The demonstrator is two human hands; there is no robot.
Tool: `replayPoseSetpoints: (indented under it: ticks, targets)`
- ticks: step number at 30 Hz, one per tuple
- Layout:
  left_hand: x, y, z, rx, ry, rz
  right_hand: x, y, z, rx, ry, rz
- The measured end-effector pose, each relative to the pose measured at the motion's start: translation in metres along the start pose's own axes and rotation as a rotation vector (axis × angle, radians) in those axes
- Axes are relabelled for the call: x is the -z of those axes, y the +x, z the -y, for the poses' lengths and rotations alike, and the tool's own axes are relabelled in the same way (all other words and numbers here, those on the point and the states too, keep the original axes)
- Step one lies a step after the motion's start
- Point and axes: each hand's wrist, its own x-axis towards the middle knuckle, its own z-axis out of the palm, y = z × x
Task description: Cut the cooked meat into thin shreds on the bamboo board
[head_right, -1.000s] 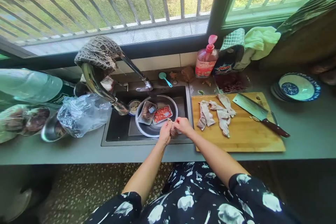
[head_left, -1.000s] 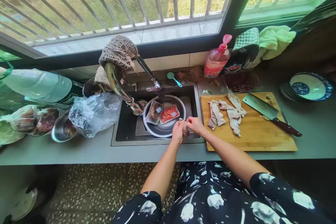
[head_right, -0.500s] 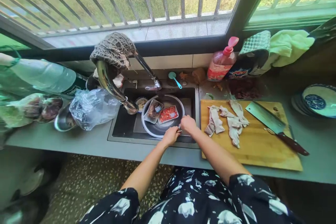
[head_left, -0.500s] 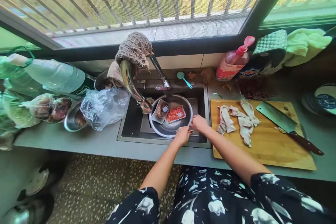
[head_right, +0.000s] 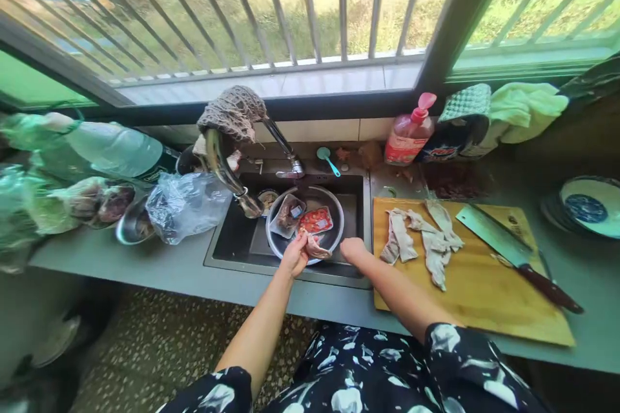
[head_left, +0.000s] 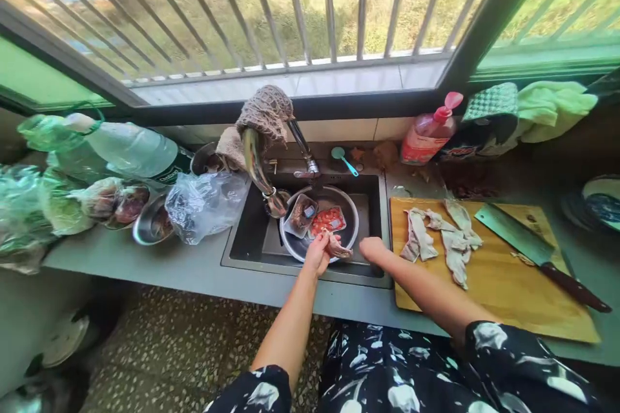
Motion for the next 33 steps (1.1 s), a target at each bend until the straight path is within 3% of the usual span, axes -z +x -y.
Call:
replayPoseSetpoints:
  ticks: [3, 5, 6, 9, 12, 15, 18, 20, 21, 23, 25, 27, 29, 33]
  targets:
    - [0.028, -0.001, -0.028, -0.186, 0.079, -0.256, 0.046, 0.026, 0.009, -0.009, -0.02, -0.135]
    - [0.049, -0.002, -0.051, -0.317, 0.142, -0.43, 0.094, 0.054, 0.027, 0.077, 0.006, -0.362]
    - [0.058, -0.002, -0.062, -0.364, 0.161, -0.476, 0.119, 0.069, 0.04, 0.198, 0.015, -0.483]
    - [0.073, 0.0, -0.086, -0.413, 0.103, -0.482, 0.185, 0.116, 0.082, 0.416, -0.01, -0.678]
    - [0.071, 0.008, -0.094, -0.407, -0.048, -0.452, 0.212, 0.146, 0.109, 0.334, -0.042, -0.584]
    - [0.067, 0.019, -0.093, -0.366, -0.157, -0.409, 0.202, 0.149, 0.11, 0.209, -0.076, -0.475]
    - [0.065, 0.029, -0.088, -0.232, -0.226, -0.38, 0.176, 0.126, 0.101, 0.174, -0.039, -0.593]
    - [0.064, 0.033, -0.085, -0.175, -0.274, -0.396, 0.154, 0.107, 0.103, 0.161, 0.126, -0.634]
    - [0.063, 0.035, -0.083, -0.16, -0.295, -0.412, 0.141, 0.1, 0.108, 0.156, 0.263, -0.593]
    - [0.061, 0.035, -0.079, -0.141, -0.315, -0.436, 0.115, 0.092, 0.123, 0.153, 0.633, -0.394]
    - [0.06, 0.033, -0.073, -0.163, -0.308, -0.454, 0.091, 0.093, 0.144, 0.171, 1.099, -0.202]
    - [0.058, 0.029, -0.067, -0.228, -0.293, -0.454, 0.073, 0.099, 0.165, 0.145, 1.436, -0.155]
    - [0.055, 0.025, -0.06, -0.314, -0.289, -0.453, 0.066, 0.104, 0.184, 0.097, 1.56, -0.193]
    - [0.052, 0.017, -0.055, -0.441, -0.292, -0.475, 0.073, 0.104, 0.208, 0.024, 1.538, -0.3]
